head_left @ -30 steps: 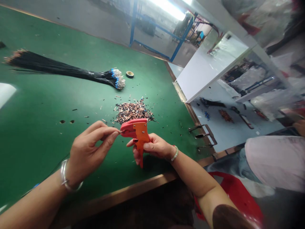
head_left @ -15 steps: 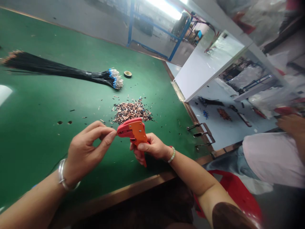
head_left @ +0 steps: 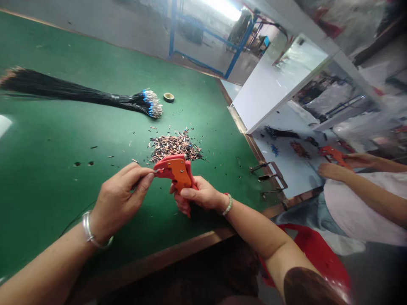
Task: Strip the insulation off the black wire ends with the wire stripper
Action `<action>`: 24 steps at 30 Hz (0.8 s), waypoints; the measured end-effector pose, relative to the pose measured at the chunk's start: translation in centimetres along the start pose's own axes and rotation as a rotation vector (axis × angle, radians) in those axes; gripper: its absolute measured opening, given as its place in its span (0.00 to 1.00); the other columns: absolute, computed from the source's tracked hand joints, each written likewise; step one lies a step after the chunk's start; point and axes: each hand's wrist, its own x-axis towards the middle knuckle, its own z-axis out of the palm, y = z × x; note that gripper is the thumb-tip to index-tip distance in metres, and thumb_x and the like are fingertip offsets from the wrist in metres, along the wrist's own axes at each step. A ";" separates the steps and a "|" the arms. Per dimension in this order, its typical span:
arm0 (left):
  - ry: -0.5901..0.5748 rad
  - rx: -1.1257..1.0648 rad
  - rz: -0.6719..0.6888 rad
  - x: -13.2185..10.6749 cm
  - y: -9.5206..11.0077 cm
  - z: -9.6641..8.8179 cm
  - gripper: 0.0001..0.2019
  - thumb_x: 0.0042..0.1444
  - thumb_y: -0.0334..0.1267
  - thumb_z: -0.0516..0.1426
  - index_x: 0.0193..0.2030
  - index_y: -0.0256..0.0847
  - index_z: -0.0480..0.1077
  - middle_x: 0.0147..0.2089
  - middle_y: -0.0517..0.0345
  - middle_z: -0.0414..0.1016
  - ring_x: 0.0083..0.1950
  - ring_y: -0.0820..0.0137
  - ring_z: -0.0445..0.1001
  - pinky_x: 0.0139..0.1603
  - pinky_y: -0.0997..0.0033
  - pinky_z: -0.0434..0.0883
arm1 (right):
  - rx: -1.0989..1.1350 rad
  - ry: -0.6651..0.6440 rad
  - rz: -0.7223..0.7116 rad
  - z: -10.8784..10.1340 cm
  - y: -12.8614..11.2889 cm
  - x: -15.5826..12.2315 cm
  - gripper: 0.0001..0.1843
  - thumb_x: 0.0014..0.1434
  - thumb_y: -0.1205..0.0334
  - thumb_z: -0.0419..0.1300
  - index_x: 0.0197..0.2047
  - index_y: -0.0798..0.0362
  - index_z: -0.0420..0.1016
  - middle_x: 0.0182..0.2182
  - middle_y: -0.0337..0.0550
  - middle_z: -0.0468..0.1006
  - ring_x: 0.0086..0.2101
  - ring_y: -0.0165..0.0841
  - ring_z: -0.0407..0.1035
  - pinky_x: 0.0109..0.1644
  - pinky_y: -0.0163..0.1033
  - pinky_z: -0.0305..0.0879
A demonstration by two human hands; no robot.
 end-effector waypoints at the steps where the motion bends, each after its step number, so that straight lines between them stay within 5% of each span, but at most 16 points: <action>1: 0.006 -0.004 -0.009 0.1 0.1 -0.1 0.04 0.62 0.36 0.55 0.40 0.41 0.71 0.35 0.62 0.71 0.32 0.75 0.70 0.36 0.75 0.67 | -0.022 -0.012 -0.009 -0.2 -0.4 -0.1 0.26 0.57 0.45 0.63 0.47 0.59 0.67 0.27 0.37 0.67 0.24 0.27 0.66 0.26 0.35 0.67; 6: 0.111 0.018 -0.043 0.4 0.5 -0.6 0.04 0.61 0.36 0.57 0.39 0.41 0.72 0.32 0.63 0.70 0.29 0.77 0.67 0.32 0.76 0.65 | -0.346 0.056 -0.122 -1.6 -3.8 -1.7 0.29 0.65 0.43 0.51 0.58 0.59 0.65 0.39 0.49 0.71 0.33 0.32 0.68 0.37 0.41 0.69; 10: 0.155 0.106 0.034 0.3 0.1 -0.5 0.05 0.60 0.33 0.59 0.42 0.42 0.74 0.32 0.64 0.70 0.28 0.78 0.67 0.32 0.76 0.66 | -1.057 0.117 -0.255 -1.7 -4.6 -2.4 0.26 0.60 0.54 0.61 0.58 0.55 0.68 0.44 0.50 0.72 0.41 0.36 0.66 0.48 0.45 0.64; 14: 0.164 0.166 0.108 0.0 -0.7 -0.2 0.08 0.58 0.32 0.60 0.45 0.43 0.75 0.33 0.62 0.71 0.30 0.76 0.69 0.34 0.75 0.67 | -1.562 0.020 -0.243 -0.9 -3.2 -2.0 0.22 0.56 0.61 0.63 0.55 0.53 0.72 0.43 0.51 0.74 0.44 0.40 0.65 0.52 0.48 0.60; 18: 0.132 0.205 0.194 -0.5 -1.1 0.1 0.12 0.56 0.32 0.62 0.47 0.45 0.75 0.34 0.60 0.70 0.32 0.74 0.70 0.35 0.74 0.67 | -1.549 -0.029 -0.294 -0.5 -3.1 -1.8 0.27 0.55 0.54 0.66 0.56 0.52 0.71 0.49 0.52 0.73 0.50 0.42 0.64 0.56 0.50 0.59; 24: 0.003 0.166 0.262 -1.2 -0.7 1.1 0.11 0.56 0.33 0.61 0.47 0.43 0.74 0.32 0.59 0.71 0.31 0.72 0.68 0.35 0.71 0.66 | -1.366 0.297 -0.598 0.2 -2.9 -1.0 0.25 0.64 0.54 0.58 0.61 0.55 0.64 0.49 0.51 0.74 0.51 0.37 0.66 0.57 0.47 0.63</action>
